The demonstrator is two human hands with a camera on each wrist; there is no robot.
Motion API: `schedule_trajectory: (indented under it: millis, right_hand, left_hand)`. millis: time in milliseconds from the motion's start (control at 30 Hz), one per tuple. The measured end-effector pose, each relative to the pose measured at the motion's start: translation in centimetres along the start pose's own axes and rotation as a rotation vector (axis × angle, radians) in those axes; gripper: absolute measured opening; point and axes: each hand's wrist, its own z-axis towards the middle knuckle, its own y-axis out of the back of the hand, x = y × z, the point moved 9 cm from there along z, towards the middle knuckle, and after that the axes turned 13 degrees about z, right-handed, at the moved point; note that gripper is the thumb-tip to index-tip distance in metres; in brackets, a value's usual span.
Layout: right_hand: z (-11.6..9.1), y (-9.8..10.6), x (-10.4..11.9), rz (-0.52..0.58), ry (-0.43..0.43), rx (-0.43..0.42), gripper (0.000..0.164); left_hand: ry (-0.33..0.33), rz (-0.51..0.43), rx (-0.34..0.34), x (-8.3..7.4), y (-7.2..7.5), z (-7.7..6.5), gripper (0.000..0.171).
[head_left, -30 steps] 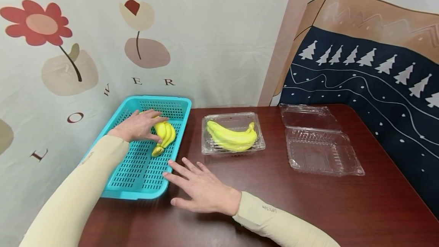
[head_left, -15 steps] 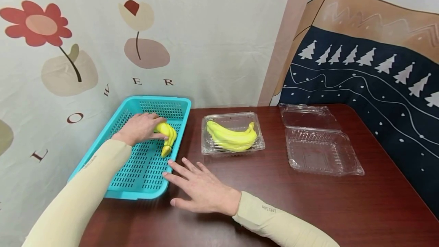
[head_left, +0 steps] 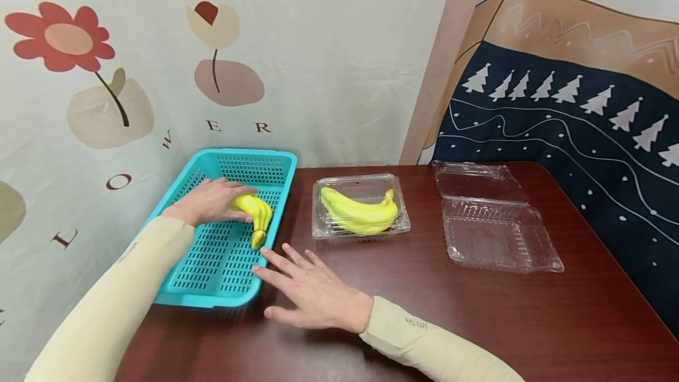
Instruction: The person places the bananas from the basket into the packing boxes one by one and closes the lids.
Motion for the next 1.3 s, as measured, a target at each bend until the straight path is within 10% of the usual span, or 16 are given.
schedule_trajectory:
  millis: [433, 1300]
  right_hand:
    - [0.1, -0.1, 0.0, 0.011, -0.002, 0.01, 0.07]
    - [-0.7, 0.6, 0.3, 0.019, -0.02, 0.005, 0.069]
  left_hand:
    - [-0.023, -0.235, 0.016, -0.2, -0.8, -0.5, 0.06]
    - [0.049, -0.276, -0.064, 0.5, 0.3, -2.5, 0.055]
